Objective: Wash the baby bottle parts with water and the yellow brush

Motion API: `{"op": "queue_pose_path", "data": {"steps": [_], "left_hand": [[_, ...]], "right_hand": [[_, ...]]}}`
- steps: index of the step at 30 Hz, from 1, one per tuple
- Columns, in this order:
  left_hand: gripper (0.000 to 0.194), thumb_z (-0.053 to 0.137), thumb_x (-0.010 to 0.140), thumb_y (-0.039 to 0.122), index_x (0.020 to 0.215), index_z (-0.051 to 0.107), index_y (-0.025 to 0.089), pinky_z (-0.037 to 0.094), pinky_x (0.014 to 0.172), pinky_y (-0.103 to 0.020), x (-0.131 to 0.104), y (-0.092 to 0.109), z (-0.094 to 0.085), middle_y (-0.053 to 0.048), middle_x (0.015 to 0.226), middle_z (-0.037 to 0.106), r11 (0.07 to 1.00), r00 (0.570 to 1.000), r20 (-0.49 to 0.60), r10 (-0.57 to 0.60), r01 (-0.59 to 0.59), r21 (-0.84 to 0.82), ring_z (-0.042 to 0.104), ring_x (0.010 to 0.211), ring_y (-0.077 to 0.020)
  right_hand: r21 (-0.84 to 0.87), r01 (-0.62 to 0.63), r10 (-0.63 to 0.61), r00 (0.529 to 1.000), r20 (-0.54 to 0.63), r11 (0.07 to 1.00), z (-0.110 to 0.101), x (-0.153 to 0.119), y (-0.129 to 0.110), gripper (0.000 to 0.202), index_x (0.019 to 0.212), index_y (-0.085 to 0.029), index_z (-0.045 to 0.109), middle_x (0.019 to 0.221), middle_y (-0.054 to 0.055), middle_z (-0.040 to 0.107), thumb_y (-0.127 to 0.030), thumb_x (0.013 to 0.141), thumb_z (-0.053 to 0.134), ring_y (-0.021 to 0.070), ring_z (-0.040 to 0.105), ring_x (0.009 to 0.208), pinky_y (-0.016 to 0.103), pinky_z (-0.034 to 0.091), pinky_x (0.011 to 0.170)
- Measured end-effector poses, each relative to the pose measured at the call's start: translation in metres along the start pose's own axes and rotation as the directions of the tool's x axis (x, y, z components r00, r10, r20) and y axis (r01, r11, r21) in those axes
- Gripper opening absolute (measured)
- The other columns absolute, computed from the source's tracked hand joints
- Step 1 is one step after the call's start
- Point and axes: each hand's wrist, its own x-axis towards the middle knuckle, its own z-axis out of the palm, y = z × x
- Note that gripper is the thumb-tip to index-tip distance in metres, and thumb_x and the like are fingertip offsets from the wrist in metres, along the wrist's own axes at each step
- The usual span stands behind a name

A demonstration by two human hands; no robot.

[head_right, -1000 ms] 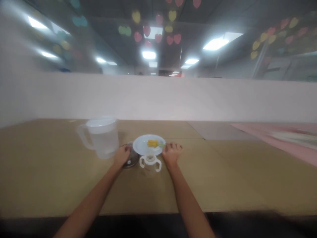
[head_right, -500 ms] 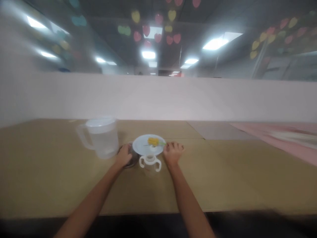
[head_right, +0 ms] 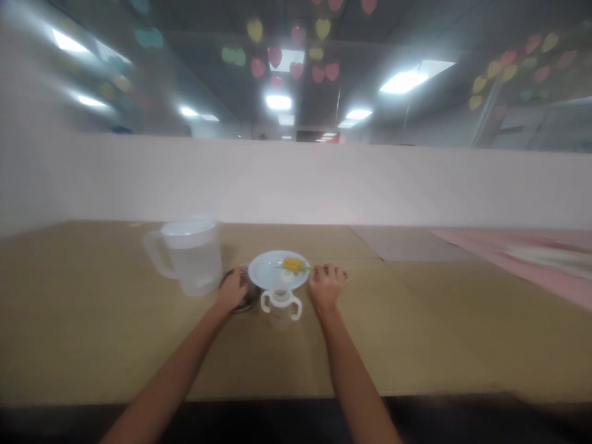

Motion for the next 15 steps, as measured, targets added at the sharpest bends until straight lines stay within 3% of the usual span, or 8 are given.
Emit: {"op": "queue_pose_path", "data": {"steps": [8,15], "left_hand": [[0.035,0.049,0.079,0.028,0.112,0.047,0.017,0.046,0.074,-0.032,-0.0046,0.0081,-0.0054,-0.012,0.101,0.066,0.993,0.996,0.085,-0.023,0.012,0.119,0.063,0.092,-0.0255],[0.034,0.049,0.079,0.030,0.110,0.048,0.017,0.045,0.077,-0.033,-0.0035,0.0082,-0.0054,-0.010,0.103,0.066,0.989,0.996,-0.019,-0.084,0.086,0.121,0.062,0.093,-0.0256]], "right_hand": [[0.004,0.054,-0.054,0.996,0.063,0.999,0.0000,-0.0009,0.0014,0.014,0.068,-0.022,0.067,0.075,0.003,0.058,-0.021,0.074,0.055,0.0173,0.040,0.076,0.039,0.022,0.081],[0.023,0.073,-0.075,0.996,0.054,0.997,-0.0016,0.0015,0.0002,0.014,0.067,-0.023,0.067,0.076,0.003,0.058,-0.020,0.074,0.054,0.0170,0.038,0.075,0.038,0.021,0.081]]}}
